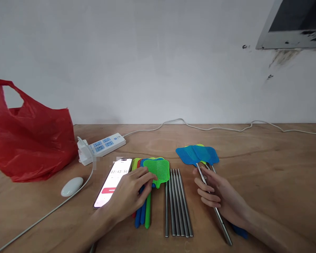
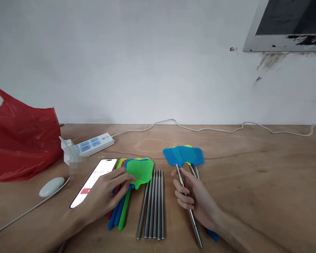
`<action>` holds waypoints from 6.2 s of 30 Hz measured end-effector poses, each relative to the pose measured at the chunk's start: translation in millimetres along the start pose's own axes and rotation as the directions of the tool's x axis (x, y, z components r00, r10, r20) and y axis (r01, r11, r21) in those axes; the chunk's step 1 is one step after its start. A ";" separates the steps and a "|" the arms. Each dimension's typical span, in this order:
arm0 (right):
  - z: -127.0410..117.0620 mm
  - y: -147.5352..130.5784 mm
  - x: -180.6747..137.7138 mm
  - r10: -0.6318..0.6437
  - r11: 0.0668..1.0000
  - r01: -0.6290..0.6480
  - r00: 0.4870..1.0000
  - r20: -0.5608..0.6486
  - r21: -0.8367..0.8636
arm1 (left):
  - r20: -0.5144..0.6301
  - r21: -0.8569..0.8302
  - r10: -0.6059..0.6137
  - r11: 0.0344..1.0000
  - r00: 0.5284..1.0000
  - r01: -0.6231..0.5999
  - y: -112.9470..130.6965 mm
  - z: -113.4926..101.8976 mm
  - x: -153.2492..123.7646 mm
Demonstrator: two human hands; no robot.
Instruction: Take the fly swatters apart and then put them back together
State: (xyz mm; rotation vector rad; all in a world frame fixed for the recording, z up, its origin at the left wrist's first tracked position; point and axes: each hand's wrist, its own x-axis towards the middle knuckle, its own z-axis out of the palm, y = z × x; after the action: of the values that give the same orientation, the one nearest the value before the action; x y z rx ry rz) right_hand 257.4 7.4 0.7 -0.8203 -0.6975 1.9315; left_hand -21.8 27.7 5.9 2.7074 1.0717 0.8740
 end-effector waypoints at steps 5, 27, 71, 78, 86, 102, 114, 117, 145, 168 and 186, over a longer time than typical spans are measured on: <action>-9.4 -12.3 0.1 0.146 0.974 -0.183 0.958 0.248 0.134 | 0.018 -0.007 0.006 1.000 1.000 -0.006 0.9 0.5 -0.1; 0.1 -3.0 0.4 -0.216 0.963 0.179 0.960 -0.179 -0.204 | 0.064 0.008 0.121 0.993 0.991 -0.122 7.7 1.2 -0.3; -39.5 -1.3 11.0 -0.536 -0.353 0.012 0.817 0.213 -0.935 | 0.280 -0.015 0.194 0.980 0.940 -0.198 12.2 7.1 -5.9; -23.0 -6.9 12.0 -0.601 0.298 0.295 0.797 0.062 -0.908 | 0.293 -0.009 0.185 0.982 0.938 -0.191 11.1 7.6 -5.3; -15.0 -10.5 8.9 -0.418 0.748 0.213 0.887 -0.196 -0.628 | 0.312 -0.012 0.190 0.981 0.931 -0.196 10.2 8.2 -6.8; -16.4 -3.6 16.9 -0.316 0.860 0.174 0.920 -0.233 -0.480 | 0.254 -0.039 0.226 0.974 0.940 -0.224 15.1 13.2 -8.1; -23.4 -3.2 18.8 -0.397 0.807 0.205 0.883 -0.252 -0.554 | 0.263 -0.099 0.224 0.974 0.938 -0.205 24.1 9.5 -6.7; -26.0 -1.4 19.7 -0.376 0.818 0.194 0.892 -0.249 -0.541 | 0.292 -0.106 0.207 0.977 0.934 -0.183 25.7 8.0 -6.3; -18.0 4.1 11.4 -0.399 0.735 0.163 0.889 -0.225 -0.658 | 0.421 -0.131 0.160 0.985 0.893 -0.115 32.0 6.1 -2.6; -19.1 -3.0 12.2 -0.421 0.712 0.190 0.886 -0.195 -0.676 | 0.402 -0.071 0.163 0.987 0.901 -0.147 29.0 6.0 -3.1; -5.7 -2.3 -1.8 0.129 0.934 -0.043 0.967 0.221 -0.356 | -0.147 -0.031 -0.106 0.994 0.984 0.102 9.3 4.4 -2.5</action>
State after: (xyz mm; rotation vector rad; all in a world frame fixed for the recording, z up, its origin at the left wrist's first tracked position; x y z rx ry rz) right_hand 263.7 7.7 -0.7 -0.8464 -1.1965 2.0380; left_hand -15.3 19.6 3.8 2.5751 1.2108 1.0763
